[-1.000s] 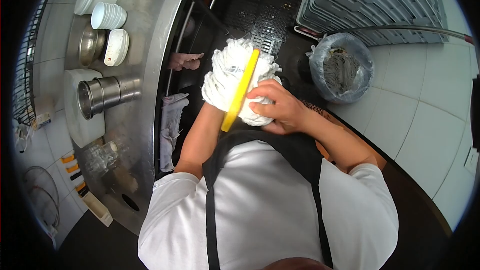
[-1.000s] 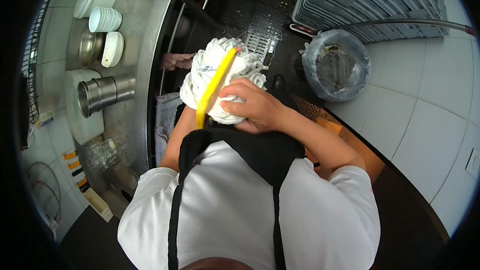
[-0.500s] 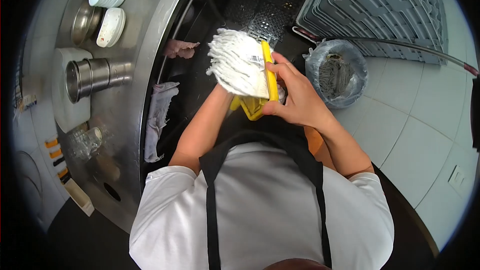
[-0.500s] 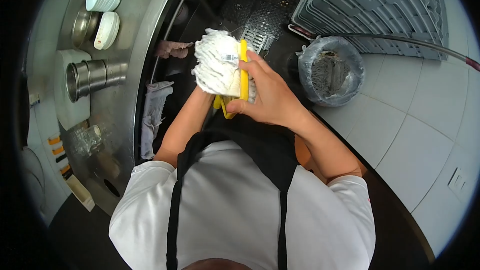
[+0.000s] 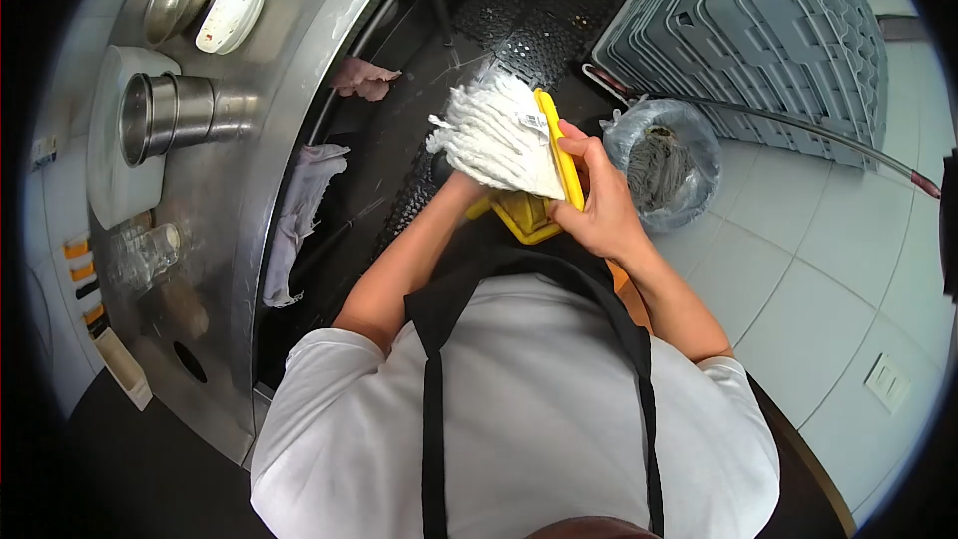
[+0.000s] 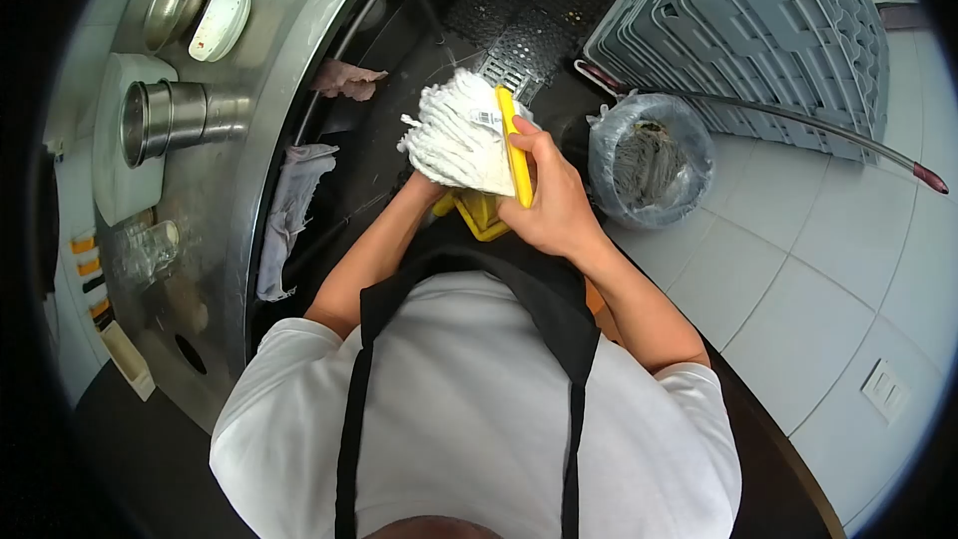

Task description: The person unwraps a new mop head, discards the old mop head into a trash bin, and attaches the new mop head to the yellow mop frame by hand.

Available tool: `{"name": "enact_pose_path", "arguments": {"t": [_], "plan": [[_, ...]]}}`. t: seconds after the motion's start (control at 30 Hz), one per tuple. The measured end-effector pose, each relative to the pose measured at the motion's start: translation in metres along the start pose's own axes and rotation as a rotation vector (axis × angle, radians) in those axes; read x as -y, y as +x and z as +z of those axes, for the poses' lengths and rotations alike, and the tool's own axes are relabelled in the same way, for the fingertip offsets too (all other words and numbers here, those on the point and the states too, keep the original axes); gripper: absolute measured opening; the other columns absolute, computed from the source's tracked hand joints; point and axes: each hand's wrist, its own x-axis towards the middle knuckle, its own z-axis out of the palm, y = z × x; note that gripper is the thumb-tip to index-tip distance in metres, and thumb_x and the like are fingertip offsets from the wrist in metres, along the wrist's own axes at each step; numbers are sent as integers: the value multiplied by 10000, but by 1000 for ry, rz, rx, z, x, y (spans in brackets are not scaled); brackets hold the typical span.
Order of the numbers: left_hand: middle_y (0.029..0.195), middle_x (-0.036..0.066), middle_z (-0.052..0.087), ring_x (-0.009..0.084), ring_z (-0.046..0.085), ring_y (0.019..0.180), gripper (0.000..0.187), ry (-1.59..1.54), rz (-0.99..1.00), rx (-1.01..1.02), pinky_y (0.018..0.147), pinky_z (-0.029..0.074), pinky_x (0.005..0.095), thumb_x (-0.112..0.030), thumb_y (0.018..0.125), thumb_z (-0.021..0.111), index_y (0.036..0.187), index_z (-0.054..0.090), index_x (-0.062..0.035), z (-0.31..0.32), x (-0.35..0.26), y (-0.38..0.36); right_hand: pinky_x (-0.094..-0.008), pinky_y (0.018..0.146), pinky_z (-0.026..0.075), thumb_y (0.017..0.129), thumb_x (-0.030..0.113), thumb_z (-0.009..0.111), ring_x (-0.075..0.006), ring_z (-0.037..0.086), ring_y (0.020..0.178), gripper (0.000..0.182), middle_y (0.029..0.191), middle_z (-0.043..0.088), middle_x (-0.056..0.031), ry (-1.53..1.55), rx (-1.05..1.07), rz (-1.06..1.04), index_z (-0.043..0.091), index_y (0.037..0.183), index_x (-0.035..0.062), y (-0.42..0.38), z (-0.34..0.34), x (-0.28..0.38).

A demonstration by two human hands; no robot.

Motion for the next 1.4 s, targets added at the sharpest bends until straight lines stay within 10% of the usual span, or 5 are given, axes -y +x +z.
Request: {"name": "enact_pose_path", "arguments": {"t": [0.07,0.6,0.9,1.2,1.4], "plan": [[1441,105,458,208,453,1308,558,-664,-51,-29,1130,336,359,-226,980,570,1464,356,-47,4,-10,-6,-418,1063,407,739,160,718,-437,482,1288,633,1470,372,-305,56,-16,50,416,1256,-44,0,1,2],[1465,172,422,284,389,1358,625,362,218,-140,1162,255,409,-310,929,626,1436,402,-22,-15,-39,-10,-547,1059,392,901,122,621,-543,522,1138,177,1149,581,-357,-454,18,-350,560,869,-41,2,6,16],[1443,169,431,328,390,1337,621,6,53,-128,1149,257,463,-359,955,552,1442,368,-19,-12,-43,-3,-472,850,456,509,411,919,-415,519,968,1066,1002,498,-197,-586,14,-201,397,1319,-45,11,4,56],[1230,202,601,375,524,1180,556,601,475,-108,1066,353,479,-418,796,664,1221,621,-62,-59,-109,41,-445,838,482,764,102,723,-456,574,980,489,1117,547,-284,-427,-123,-120,520,1187,-38,19,13,13],[942,171,718,279,679,853,394,609,123,892,773,532,369,-237,586,814,924,758,-42,-66,-174,126,-345,841,488,881,157,659,-239,645,951,329,1019,683,-130,243,-198,162,570,1136,-30,9,9,-8]]}}
